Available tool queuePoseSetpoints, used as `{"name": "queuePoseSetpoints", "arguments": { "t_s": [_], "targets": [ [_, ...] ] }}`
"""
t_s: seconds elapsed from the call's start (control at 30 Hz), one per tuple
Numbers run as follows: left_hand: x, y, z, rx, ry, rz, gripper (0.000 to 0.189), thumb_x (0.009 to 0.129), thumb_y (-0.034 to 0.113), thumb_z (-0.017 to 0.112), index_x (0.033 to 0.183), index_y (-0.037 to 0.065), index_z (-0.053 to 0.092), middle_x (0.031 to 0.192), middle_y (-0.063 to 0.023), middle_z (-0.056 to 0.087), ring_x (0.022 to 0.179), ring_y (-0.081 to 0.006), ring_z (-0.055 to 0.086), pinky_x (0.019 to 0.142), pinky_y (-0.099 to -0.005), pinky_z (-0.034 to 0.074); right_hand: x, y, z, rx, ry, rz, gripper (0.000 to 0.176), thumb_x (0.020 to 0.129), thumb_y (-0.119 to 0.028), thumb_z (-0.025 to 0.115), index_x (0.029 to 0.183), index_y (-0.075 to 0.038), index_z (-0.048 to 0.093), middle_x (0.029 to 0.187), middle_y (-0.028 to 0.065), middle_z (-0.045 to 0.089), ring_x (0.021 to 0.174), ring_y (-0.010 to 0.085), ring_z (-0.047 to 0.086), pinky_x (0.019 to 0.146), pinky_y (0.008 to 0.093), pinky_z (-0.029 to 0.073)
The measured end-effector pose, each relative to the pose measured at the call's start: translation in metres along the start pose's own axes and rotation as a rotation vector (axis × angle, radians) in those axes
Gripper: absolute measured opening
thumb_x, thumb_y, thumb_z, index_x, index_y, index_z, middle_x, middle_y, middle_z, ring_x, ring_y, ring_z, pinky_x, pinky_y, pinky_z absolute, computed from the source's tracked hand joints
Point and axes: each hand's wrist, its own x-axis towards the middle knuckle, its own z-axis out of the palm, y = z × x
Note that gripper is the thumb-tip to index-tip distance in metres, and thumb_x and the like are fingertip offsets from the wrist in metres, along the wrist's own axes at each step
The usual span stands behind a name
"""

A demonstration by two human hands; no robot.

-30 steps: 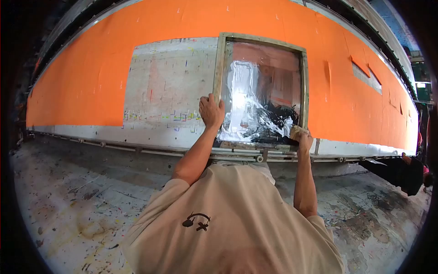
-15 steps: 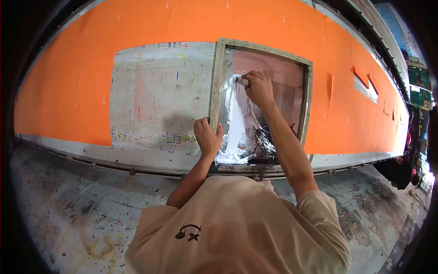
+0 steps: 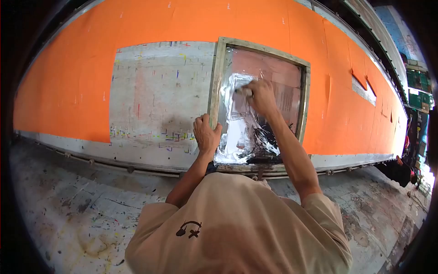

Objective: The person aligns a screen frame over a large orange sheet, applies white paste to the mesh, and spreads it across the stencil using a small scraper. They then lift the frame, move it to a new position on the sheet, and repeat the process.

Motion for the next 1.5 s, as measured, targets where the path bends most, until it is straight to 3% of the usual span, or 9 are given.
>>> {"name": "queuePoseSetpoints", "arguments": {
  "t_s": [0.13,0.3,0.47,0.53,0.6,0.87,1.23,1.4,1.5],
  "targets": [
    [-0.003,0.009,-0.008,-0.266,-0.072,-0.117,0.037,0.081,0.012,0.074,0.107,0.001,0.05,0.102,-0.0245,0.061,0.097,-0.0459,0.062,0.08,-0.0533,0.048,-0.033,-0.026,0.042,-0.179,0.349,0.106,0.033,0.08,-0.005,0.067,0.111,-0.013,0.075,0.099,0.0068,0.07,0.099,0.0298,0.064,0.104,0.0477,0.042],
    [0.0,0.014,-0.002,-0.292,0.018,-0.078,0.038,0.082,0.009,0.072,0.108,0.001,0.046,0.095,-0.0257,0.062,0.089,-0.0492,0.063,0.078,-0.054,0.049,-0.153,-0.026,0.017,-0.028,0.23,0.032,0.035,0.068,-0.009,0.078,0.104,-0.013,0.075,0.106,0.0014,0.068,0.105,0.0228,0.062,0.114,0.053,0.028],
    [-0.007,0.035,0.004,-0.307,0.047,-0.054,0.041,0.082,0.01,0.073,0.111,0.002,0.045,0.094,-0.026,0.067,0.089,-0.0435,0.069,0.078,-0.0469,0.052,-0.273,0.131,-0.003,0.865,0.427,0.688,0.034,0.076,-0.003,0.06,0.102,-0.006,0.081,0.118,0.0133,0.072,0.133,0.0324,0.049,0.12,0.0404,0.031],
    [-0.007,0.052,0.049,-0.317,0.098,-0.017,0.043,0.082,0.012,0.073,0.113,0.002,0.046,0.096,-0.0265,0.068,0.09,-0.0443,0.068,0.079,-0.0471,0.052,-0.303,0.179,-0.016,1.154,0.601,0.981,0.03,0.082,-0.01,0.052,0.094,0.004,0.076,0.082,0.0059,0.069,0.088,0.0217,0.065,0.08,0.0344,0.053],
    [-0.007,0.092,0.086,-0.326,0.096,-0.022,0.047,0.082,0.016,0.073,0.119,0.002,0.047,0.101,-0.0277,0.068,0.095,-0.0452,0.068,0.084,-0.0485,0.052,-0.316,0.249,-0.023,1.075,0.737,0.925,0.023,0.084,-0.011,0.053,0.089,0.003,0.07,0.079,0.0066,0.065,0.067,0.0161,0.06,0.06,0.0309,0.047],
    [-0.079,0.205,0.185,-0.186,0.052,-0.076,0.045,0.085,0.019,0.07,0.12,0.003,0.046,0.109,-0.0284,0.063,0.102,-0.0482,0.062,0.085,-0.0559,0.049,-0.379,0.389,-0.093,0.987,0.679,0.956,0.026,0.093,-0.022,0.053,0.078,-0.003,0.063,0.066,0.002,0.056,0.053,0.0101,0.048,0.048,0.0264,0.036],
    [-0.097,0.186,0.201,0.141,0.164,0.092,0.052,0.083,0.022,0.074,0.126,0.002,0.053,0.107,-0.022,0.057,0.104,-0.043,0.056,0.086,-0.0548,0.047,-0.411,0.361,-0.063,1.058,0.673,0.876,0.03,0.087,-0.011,0.052,0.11,0.004,0.066,0.081,0.0043,0.062,0.071,0.0118,0.056,0.06,0.027,0.044],
    [-0.101,0.182,0.192,0.067,0.148,0.136,0.053,0.082,0.021,0.074,0.127,0.002,0.054,0.106,-0.0219,0.057,0.1,-0.0418,0.056,0.084,-0.0541,0.046,-0.356,0.272,-0.065,-0.101,0.465,0.768,0.034,0.086,-0.015,0.068,0.109,0.009,0.068,0.1,0.024,0.072,0.092,0.0323,0.07,0.087,0.0392,0.053],
    [-0.098,0.181,0.194,0.009,0.118,0.143,0.053,0.081,0.02,0.074,0.127,0.003,0.055,0.104,-0.0213,0.057,0.1,-0.0414,0.056,0.082,-0.0535,0.046,-0.259,0.216,-0.081,0.191,0.159,0.635,0.038,0.084,-0.023,0.069,0.111,0.003,0.071,0.108,0.0245,0.072,0.106,0.0417,0.067,0.093,0.0483,0.051]
  ]
}}
